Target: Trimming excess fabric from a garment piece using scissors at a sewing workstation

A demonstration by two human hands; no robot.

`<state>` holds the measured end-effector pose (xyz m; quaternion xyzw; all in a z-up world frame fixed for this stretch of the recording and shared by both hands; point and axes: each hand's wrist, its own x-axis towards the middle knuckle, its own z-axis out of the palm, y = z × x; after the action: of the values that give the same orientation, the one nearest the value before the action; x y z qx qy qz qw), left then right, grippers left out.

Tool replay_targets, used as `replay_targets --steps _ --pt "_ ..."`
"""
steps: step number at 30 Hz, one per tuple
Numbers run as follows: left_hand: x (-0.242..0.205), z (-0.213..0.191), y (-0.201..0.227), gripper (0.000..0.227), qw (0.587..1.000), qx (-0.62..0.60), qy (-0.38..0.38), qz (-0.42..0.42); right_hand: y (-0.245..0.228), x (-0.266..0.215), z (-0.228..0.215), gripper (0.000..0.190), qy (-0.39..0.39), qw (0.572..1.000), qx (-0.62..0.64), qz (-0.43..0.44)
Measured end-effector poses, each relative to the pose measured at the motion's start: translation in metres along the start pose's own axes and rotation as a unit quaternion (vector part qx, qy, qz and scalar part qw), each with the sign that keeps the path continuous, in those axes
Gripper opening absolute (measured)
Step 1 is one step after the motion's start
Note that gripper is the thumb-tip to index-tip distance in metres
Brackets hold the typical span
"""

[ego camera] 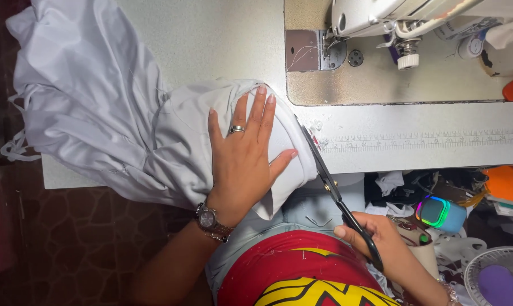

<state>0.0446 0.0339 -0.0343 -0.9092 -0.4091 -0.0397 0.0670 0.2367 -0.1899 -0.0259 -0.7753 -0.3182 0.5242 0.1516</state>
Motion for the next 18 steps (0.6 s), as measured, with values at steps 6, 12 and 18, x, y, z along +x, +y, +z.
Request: replay_targets --steps 6,12,18 --pt "-0.003 -0.001 0.000 0.091 1.000 -0.024 0.002 0.004 -0.008 -0.005 -0.012 0.054 -0.006 0.999 0.034 0.000" --pt "-0.012 -0.002 0.005 0.093 0.999 -0.024 -0.008 0.031 -0.004 0.002 -0.011 0.050 -0.015 0.999 0.022 -0.033" --pt "-0.012 0.000 0.002 0.093 0.999 -0.028 -0.015 0.033 -0.008 0.006 -0.013 0.055 -0.012 0.999 -0.030 0.004"
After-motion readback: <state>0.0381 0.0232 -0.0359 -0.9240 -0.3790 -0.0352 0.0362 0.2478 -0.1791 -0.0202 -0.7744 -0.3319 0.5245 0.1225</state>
